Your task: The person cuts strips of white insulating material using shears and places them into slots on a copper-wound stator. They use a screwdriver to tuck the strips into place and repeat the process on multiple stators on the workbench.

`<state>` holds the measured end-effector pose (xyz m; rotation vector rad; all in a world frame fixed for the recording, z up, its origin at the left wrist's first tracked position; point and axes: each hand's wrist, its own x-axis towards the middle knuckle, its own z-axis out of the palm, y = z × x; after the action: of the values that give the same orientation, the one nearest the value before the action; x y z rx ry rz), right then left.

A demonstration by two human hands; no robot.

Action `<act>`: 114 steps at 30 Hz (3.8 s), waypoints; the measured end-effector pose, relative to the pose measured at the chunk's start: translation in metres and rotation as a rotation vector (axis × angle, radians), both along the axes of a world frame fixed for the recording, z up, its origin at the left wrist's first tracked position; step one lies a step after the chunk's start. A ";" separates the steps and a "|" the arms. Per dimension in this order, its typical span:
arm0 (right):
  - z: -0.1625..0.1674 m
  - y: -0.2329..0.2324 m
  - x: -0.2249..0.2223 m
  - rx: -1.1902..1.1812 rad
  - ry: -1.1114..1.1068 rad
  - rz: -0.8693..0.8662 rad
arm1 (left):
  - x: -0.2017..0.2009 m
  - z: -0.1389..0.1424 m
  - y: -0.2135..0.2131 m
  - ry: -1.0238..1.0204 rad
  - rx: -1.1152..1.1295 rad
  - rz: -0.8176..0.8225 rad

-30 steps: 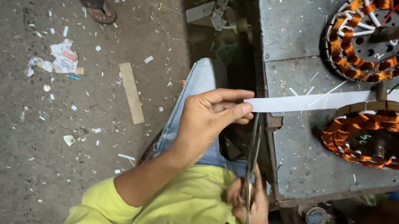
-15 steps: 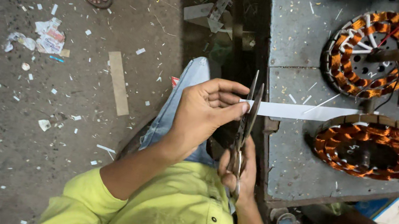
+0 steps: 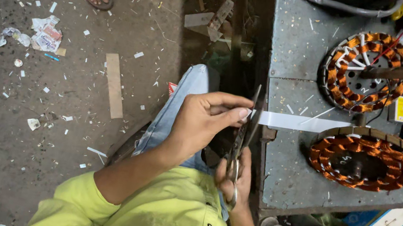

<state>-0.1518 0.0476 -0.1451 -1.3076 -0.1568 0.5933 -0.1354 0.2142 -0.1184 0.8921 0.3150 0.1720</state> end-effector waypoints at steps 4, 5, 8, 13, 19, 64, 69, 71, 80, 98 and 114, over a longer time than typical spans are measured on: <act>0.004 0.003 -0.002 -0.028 0.011 -0.031 | -0.005 0.006 0.006 -0.079 -0.022 0.027; 0.005 0.003 -0.003 -0.034 0.013 -0.010 | -0.007 0.007 0.008 -0.084 0.035 0.037; 0.009 0.005 -0.004 -0.054 0.008 0.045 | -0.008 0.012 0.008 -0.076 0.156 0.062; 0.020 0.012 -0.005 -0.186 -0.034 0.091 | -0.011 0.019 0.008 -0.018 0.278 0.083; 0.027 0.017 -0.007 -0.111 -0.079 0.081 | -0.018 0.029 0.015 0.027 0.251 0.039; 0.181 -0.239 0.037 -1.427 -0.465 -0.452 | -0.017 0.035 -0.067 0.074 0.287 0.018; 0.191 -0.243 0.063 -1.443 -0.538 -0.314 | -0.022 0.036 -0.083 0.059 0.310 -0.048; 0.192 -0.245 0.074 -1.516 -0.455 -0.210 | -0.024 0.037 -0.089 0.039 0.302 -0.100; 0.191 -0.254 0.081 -1.203 -0.921 -0.109 | -0.023 0.063 -0.120 -0.025 0.206 -0.323; 0.121 -0.221 -0.004 -0.335 -0.556 -0.613 | 0.013 0.128 -0.144 -0.567 1.245 0.153; 0.118 -0.242 -0.026 -0.259 -0.472 -0.731 | 0.068 0.133 -0.162 -0.230 0.717 -0.312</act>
<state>-0.1777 -0.1942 -0.0267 -1.6148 0.0213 -0.3330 -0.0678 0.0525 0.0149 1.6008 -0.1211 0.0944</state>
